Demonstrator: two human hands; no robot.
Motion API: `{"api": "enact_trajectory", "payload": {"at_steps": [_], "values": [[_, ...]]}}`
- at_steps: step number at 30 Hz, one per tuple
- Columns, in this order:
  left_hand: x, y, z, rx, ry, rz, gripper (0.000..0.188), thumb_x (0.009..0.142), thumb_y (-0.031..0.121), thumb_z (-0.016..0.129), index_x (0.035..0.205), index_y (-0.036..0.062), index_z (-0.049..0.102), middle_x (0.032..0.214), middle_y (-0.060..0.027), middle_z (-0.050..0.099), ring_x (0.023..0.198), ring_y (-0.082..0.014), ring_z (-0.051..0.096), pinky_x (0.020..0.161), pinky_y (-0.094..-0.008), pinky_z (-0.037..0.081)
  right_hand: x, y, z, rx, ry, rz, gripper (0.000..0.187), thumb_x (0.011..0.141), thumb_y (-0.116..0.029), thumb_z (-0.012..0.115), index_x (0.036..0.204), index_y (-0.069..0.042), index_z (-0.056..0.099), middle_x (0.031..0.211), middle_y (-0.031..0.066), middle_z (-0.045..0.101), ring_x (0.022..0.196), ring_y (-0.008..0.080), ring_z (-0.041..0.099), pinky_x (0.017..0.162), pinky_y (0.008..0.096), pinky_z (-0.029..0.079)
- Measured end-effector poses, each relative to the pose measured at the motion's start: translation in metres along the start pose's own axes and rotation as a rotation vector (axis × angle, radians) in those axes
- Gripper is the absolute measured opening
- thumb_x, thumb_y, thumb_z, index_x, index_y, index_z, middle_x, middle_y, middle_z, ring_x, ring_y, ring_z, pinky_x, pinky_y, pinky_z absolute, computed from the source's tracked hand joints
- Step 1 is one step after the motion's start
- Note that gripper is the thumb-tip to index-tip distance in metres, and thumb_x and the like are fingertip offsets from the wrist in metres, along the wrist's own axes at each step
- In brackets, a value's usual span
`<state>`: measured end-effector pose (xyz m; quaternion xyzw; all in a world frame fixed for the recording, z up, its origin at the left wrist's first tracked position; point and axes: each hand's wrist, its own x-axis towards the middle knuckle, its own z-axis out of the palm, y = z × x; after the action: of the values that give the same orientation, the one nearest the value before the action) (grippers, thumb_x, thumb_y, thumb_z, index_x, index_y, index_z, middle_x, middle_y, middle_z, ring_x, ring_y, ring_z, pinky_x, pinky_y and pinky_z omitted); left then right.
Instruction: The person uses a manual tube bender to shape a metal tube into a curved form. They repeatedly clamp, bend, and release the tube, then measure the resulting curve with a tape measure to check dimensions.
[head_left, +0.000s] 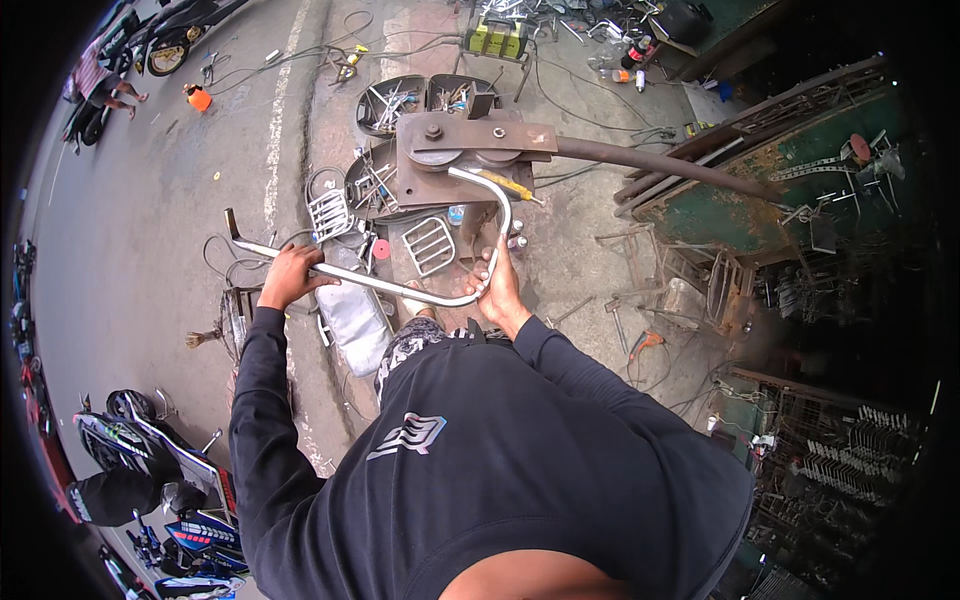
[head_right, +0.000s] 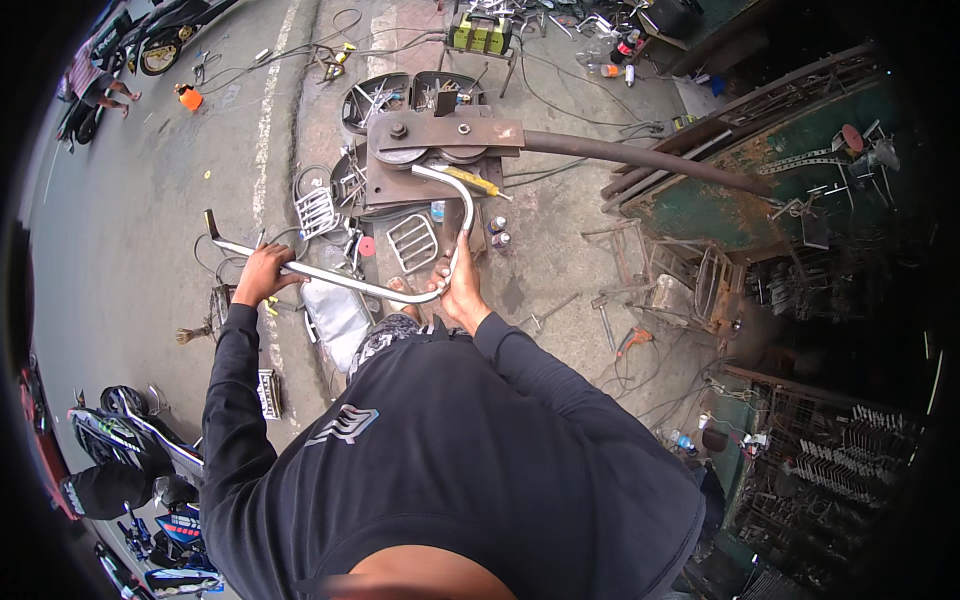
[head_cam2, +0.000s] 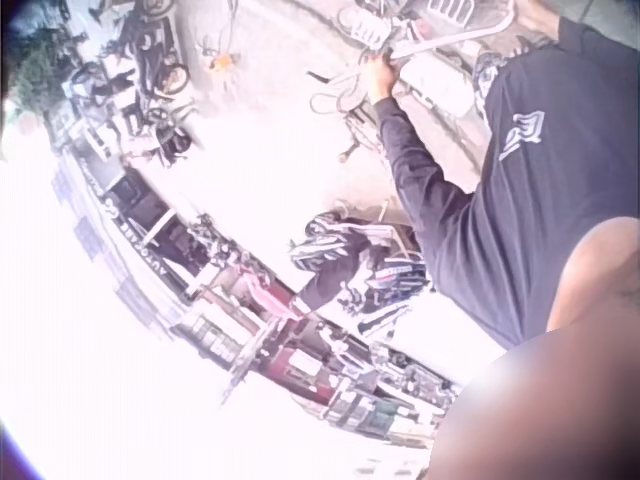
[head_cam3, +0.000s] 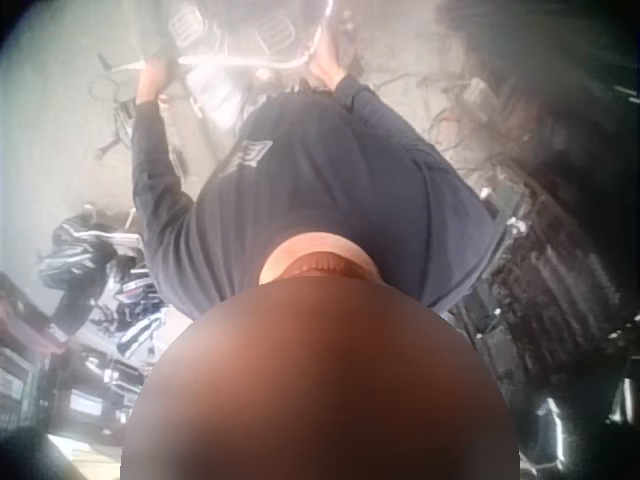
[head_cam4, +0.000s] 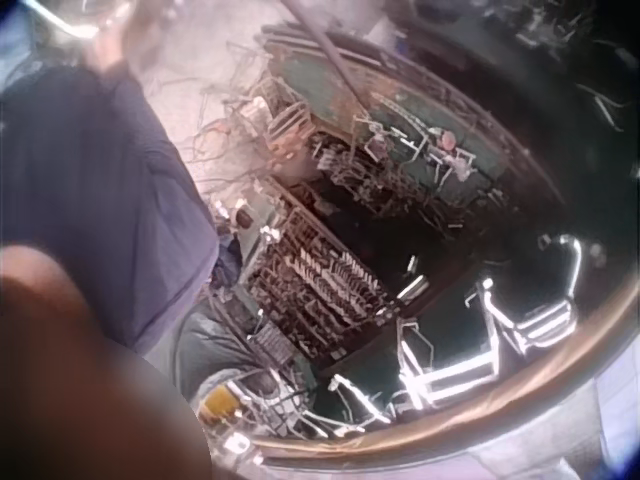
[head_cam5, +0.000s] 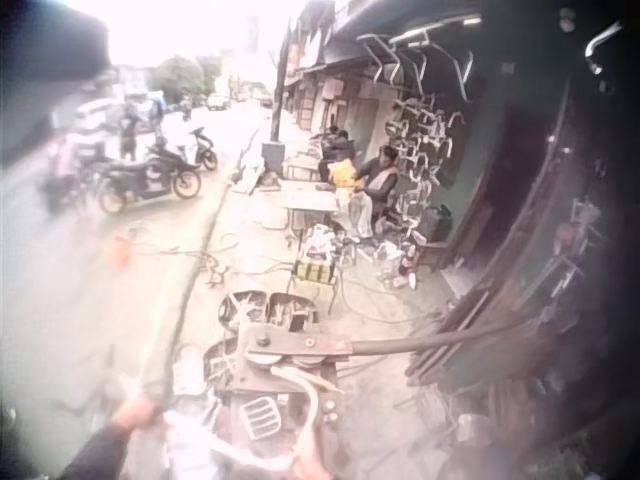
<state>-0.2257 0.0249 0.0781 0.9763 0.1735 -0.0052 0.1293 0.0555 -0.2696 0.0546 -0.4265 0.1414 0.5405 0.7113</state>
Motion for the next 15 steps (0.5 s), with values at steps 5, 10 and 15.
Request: {"api": "enact_trajectory", "payload": {"at_steps": [5,10,15], "values": [[0.073,-0.067,-0.020,-0.010,-0.040,0.090,0.056,0.070,0.052,0.077,0.099,0.0061,0.066,0.097,-0.0081,0.063,0.103,-0.0300,0.058,0.093,-0.0417,0.043,0.024,0.029,0.029,0.170,0.018,-0.104,0.054,0.095,-0.072,0.045,0.090,-0.018,0.042,0.065,-0.0038,0.035,0.054,0.0126,0.037,0.062,0.0349,0.043],[0.168,-0.120,-0.039,0.060,0.153,0.161,0.052,0.067,0.044,0.081,0.108,0.0143,0.069,0.138,-0.0073,0.051,0.118,-0.0318,0.050,0.105,-0.0446,0.040,0.057,0.040,0.071,0.338,-0.025,-0.114,0.056,0.096,-0.073,0.039,0.093,-0.017,0.040,0.071,0.0000,0.040,0.068,0.0197,0.048,0.076,0.0458,0.050],[0.203,-0.152,-0.013,-0.688,0.367,-0.141,0.074,0.079,0.049,0.078,0.141,0.0183,0.052,0.159,-0.0181,0.031,0.137,-0.0395,0.040,0.113,-0.0493,0.037,0.085,0.061,0.092,0.380,-0.188,-0.118,0.055,0.100,-0.068,0.032,0.093,-0.014,0.037,0.075,0.0040,0.042,0.081,0.0266,0.053,0.093,0.0527,0.047]]}}
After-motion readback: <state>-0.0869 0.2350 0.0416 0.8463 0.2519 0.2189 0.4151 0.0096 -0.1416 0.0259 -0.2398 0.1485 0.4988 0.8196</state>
